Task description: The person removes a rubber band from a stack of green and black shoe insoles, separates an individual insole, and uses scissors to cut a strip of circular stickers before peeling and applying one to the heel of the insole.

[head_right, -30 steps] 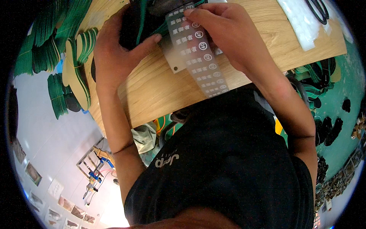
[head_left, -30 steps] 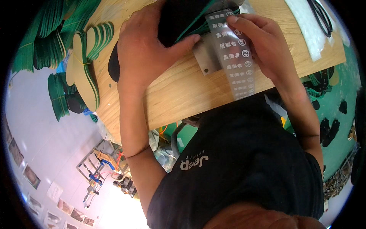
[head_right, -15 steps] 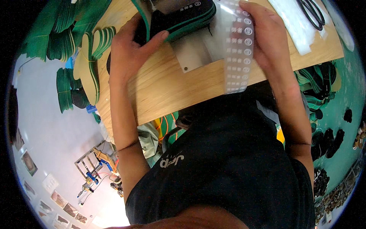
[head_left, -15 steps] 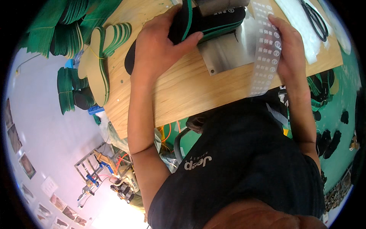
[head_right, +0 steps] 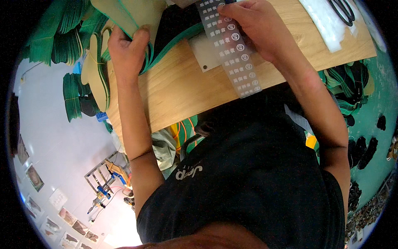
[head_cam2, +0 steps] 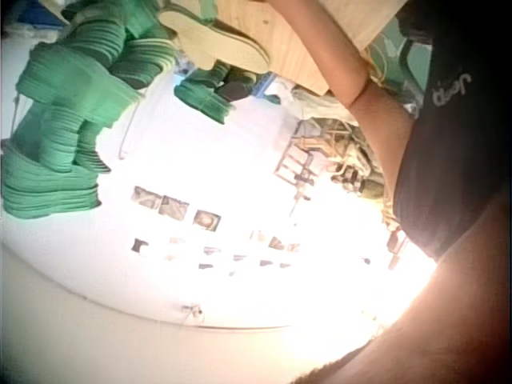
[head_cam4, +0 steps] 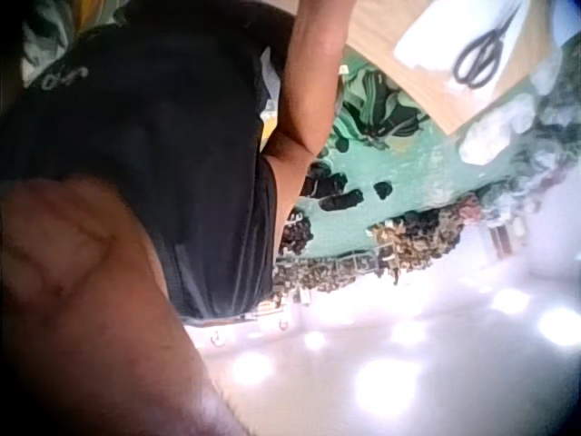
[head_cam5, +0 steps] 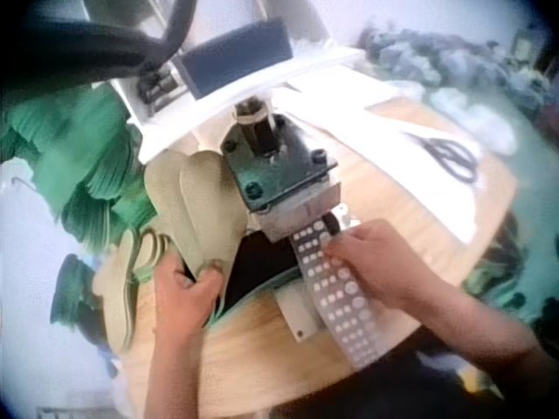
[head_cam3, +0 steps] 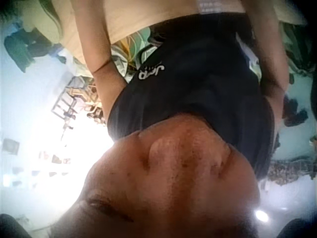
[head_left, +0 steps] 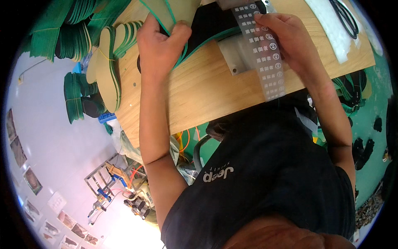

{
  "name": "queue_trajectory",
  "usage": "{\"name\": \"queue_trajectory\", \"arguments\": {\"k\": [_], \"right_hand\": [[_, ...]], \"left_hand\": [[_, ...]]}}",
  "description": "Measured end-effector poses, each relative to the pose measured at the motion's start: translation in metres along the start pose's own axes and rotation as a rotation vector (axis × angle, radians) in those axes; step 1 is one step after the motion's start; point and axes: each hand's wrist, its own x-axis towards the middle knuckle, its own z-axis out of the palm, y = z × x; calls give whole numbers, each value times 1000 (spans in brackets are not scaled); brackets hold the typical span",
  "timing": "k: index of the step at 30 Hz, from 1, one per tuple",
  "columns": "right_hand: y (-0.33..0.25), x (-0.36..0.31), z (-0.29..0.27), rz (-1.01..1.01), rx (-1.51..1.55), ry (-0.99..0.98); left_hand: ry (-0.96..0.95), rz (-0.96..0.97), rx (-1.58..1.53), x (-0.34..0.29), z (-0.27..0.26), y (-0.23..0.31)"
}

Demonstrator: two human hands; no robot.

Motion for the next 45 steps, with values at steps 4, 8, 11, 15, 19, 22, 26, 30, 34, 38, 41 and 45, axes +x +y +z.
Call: {"name": "queue_trajectory", "arguments": {"k": [4,8,11,15,19,22,26,30,34,38,41,45], "right_hand": [[-2,-4,5,-45,-52,40],[-3,-1,2,-34,-56,12],[-2,-1,0,-30,-52,-8],[-2,0,-1,47,-85,6],[-4,-7,0,12,-215,51],[-6,-10,4,7,-113,56],[-2,-8,-5,-1,-100,-24],[0,-10,-1,-30,-32,0],[8,-4,-14,-74,142,-86],[2,-11,-31,-167,225,236],[-6,-2,-37,-148,281,204],[-8,-5,-11,-50,-44,51]], "left_hand": [[31,19,-10,2,-1,-13],[-5,31,22,0,1,0],[84,73,-48,-1,7,1],[-18,23,89,-3,9,11],[-170,30,200,0,12,9],[-196,174,312,5,17,13],[-142,324,443,1,20,11],[-146,365,528,1,21,19],[-208,175,385,1,6,12],[-145,198,119,2,9,7],[1,126,-3,-1,8,2],[117,104,-252,2,3,-3]]}}
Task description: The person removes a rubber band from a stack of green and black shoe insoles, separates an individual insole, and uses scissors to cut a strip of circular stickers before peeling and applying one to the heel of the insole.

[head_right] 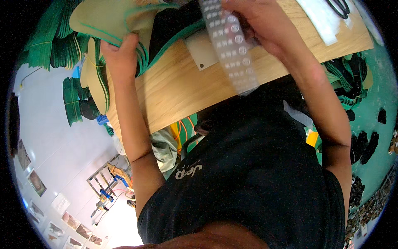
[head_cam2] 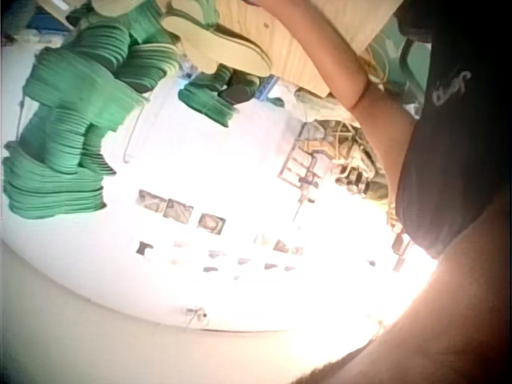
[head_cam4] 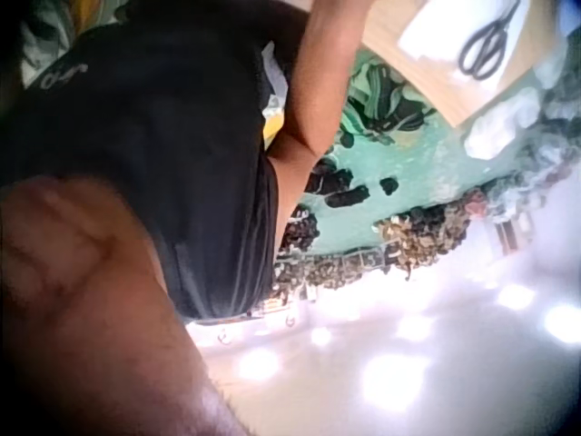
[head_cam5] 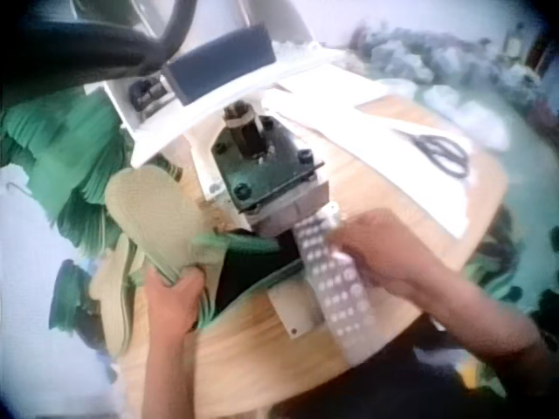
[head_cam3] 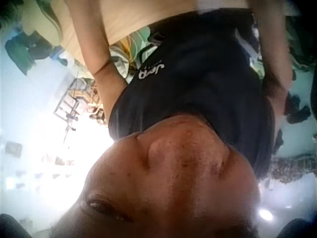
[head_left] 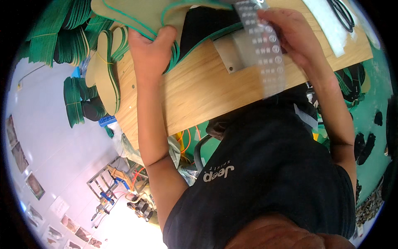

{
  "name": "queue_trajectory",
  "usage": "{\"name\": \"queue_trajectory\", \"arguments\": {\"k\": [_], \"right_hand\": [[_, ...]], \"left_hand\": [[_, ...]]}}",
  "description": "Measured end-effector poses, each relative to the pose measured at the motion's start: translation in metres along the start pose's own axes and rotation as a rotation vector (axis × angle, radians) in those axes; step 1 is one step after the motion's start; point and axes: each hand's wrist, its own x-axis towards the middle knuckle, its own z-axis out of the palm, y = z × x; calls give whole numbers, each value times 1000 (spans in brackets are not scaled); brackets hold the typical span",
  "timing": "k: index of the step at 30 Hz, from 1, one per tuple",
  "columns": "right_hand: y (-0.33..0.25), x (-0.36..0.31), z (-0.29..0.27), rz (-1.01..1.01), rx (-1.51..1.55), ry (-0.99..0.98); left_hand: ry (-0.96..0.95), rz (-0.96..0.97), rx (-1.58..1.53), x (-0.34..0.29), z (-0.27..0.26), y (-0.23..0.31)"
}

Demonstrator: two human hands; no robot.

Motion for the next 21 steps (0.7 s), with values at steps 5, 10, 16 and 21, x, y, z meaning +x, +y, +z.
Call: {"name": "queue_trajectory", "arguments": {"k": [5,10,16,21], "right_hand": [[7,-1,3,15,-83,-87],[6,-1,7,41,-63,-84],[-37,-12,31,216,-357,159],[-39,-5,35,273,-285,182]], "left_hand": [[5,-39,-27,-1,-3,-2],[-36,-23,47,1,-7,-3],[-5,-12,119,4,-20,-26],[-4,-35,188,3,-18,-22]]}}
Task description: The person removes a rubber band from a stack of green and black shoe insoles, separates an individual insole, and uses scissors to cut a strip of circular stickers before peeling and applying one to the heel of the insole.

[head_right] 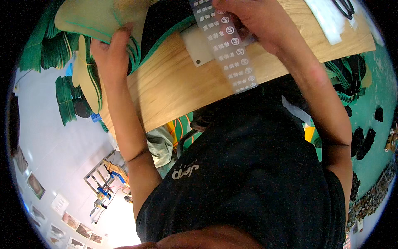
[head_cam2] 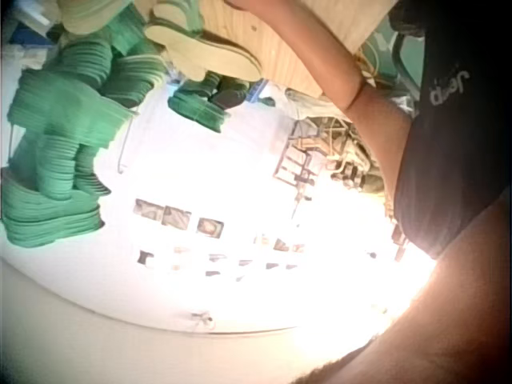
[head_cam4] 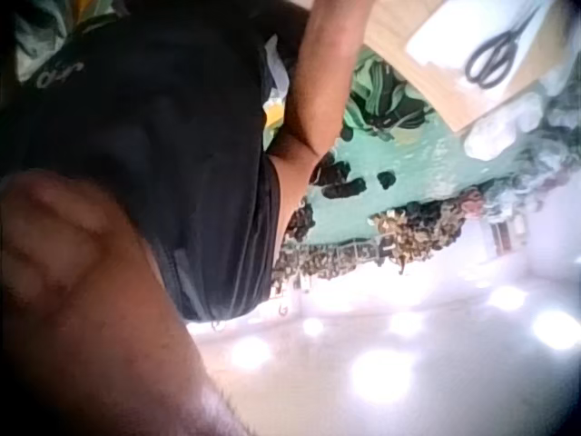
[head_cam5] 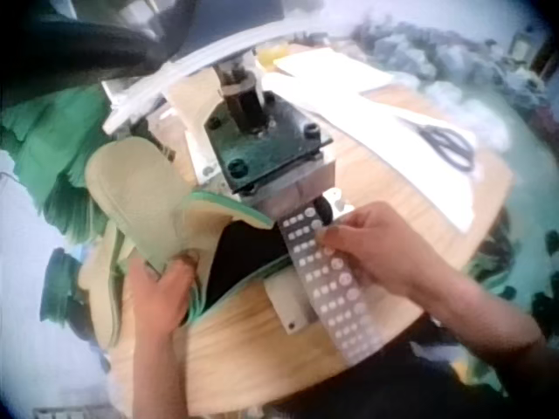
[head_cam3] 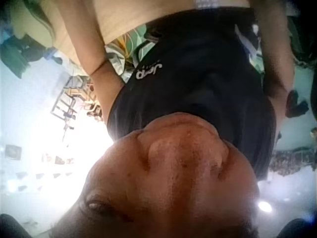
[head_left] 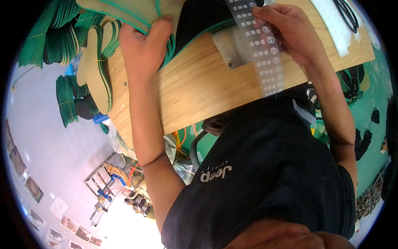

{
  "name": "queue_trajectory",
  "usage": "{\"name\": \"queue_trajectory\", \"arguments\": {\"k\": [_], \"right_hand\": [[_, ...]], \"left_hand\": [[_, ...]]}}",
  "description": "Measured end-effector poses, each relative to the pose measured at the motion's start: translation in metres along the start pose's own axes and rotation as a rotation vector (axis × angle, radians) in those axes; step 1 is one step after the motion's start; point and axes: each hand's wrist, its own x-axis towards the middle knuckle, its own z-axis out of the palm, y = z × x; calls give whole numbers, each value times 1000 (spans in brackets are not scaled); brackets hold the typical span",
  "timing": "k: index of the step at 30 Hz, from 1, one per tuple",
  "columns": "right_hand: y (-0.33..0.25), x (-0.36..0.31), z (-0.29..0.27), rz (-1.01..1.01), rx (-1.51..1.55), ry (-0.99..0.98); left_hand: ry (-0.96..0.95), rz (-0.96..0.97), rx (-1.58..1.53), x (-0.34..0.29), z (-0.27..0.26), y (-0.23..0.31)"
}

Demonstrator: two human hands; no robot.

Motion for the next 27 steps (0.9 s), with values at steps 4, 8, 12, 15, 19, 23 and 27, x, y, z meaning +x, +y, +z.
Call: {"name": "queue_trajectory", "arguments": {"k": [4,8,12,15,19,23,27], "right_hand": [[46,21,-12,-298,25,-176],[47,18,-8,-290,76,-145],[47,15,-8,-296,74,-144],[52,16,-16,-300,84,-214],[52,10,-12,-336,123,-184],[62,15,-18,-358,196,-120],[63,18,-39,-372,570,45]], "left_hand": [[-89,-24,40,-8,2,-3],[-268,6,127,-6,8,5],[-344,244,258,-6,26,31],[-341,270,286,-9,25,28],[-307,261,355,-9,26,31],[-251,344,390,-8,22,28],[-203,208,276,-10,21,32]]}}
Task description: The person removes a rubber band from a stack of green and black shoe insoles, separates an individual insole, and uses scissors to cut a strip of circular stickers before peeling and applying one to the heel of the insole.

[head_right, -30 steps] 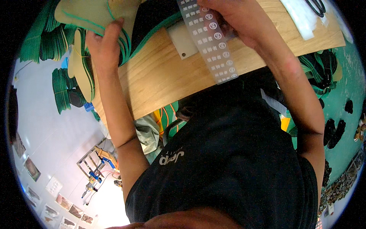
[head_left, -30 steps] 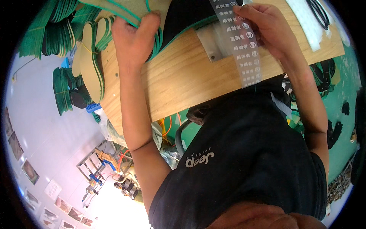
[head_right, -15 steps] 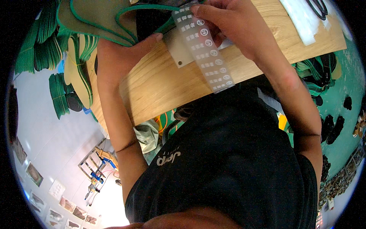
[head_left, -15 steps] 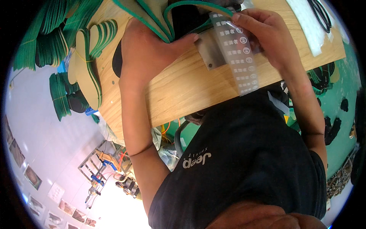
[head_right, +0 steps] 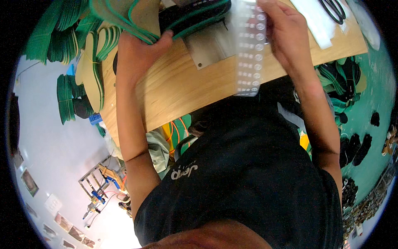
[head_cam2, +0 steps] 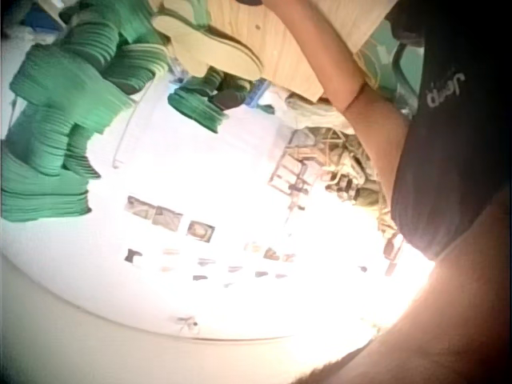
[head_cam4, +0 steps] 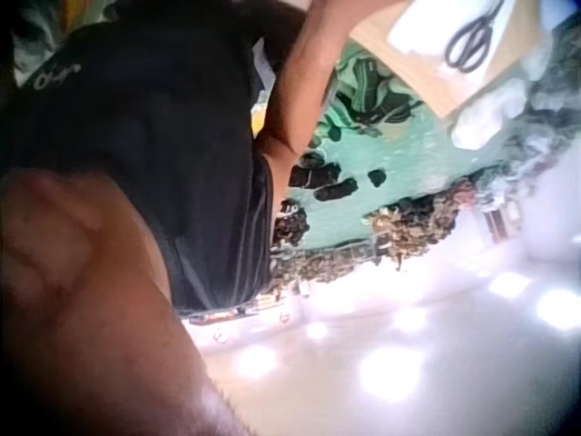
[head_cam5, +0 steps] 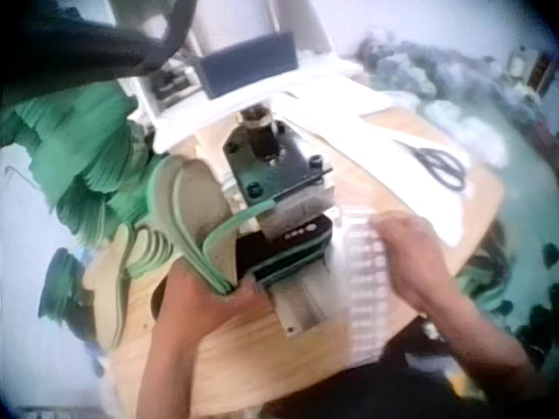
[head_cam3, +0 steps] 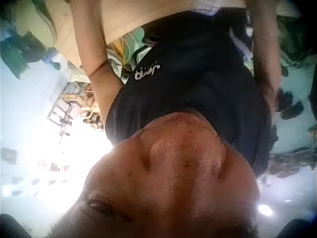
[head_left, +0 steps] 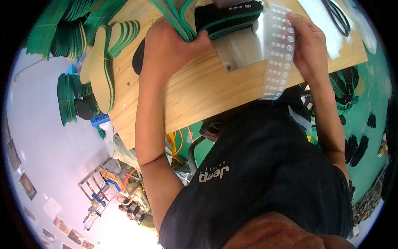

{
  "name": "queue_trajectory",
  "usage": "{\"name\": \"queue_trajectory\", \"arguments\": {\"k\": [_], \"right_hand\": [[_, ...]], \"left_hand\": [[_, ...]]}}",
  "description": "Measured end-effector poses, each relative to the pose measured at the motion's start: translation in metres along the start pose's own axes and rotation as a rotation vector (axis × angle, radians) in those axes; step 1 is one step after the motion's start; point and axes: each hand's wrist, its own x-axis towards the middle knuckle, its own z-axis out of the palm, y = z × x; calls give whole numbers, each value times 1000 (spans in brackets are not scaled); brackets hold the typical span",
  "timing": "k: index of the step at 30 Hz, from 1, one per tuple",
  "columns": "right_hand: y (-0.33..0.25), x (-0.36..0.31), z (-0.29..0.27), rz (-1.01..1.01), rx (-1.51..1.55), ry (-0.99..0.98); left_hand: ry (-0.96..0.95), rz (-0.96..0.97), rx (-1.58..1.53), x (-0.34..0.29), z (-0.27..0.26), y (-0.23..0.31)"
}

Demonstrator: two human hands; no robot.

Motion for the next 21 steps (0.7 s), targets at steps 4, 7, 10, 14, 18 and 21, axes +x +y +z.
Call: {"name": "queue_trajectory", "arguments": {"k": [4,7,10,14,18,21], "right_hand": [[-6,7,18,3,46,-54],[9,16,20,108,-236,-330],[8,13,23,118,-310,-323],[5,10,27,134,-426,-325],[-17,0,53,265,-564,-154],[-12,4,52,264,-580,-162]], "left_hand": [[144,-114,-340,3,-6,-8],[301,-287,-569,1,-19,-48],[362,-278,-562,1,-13,-37],[346,-276,-516,0,-11,-34],[320,-253,-523,1,-12,-31],[302,-247,-555,2,-10,-25]]}}
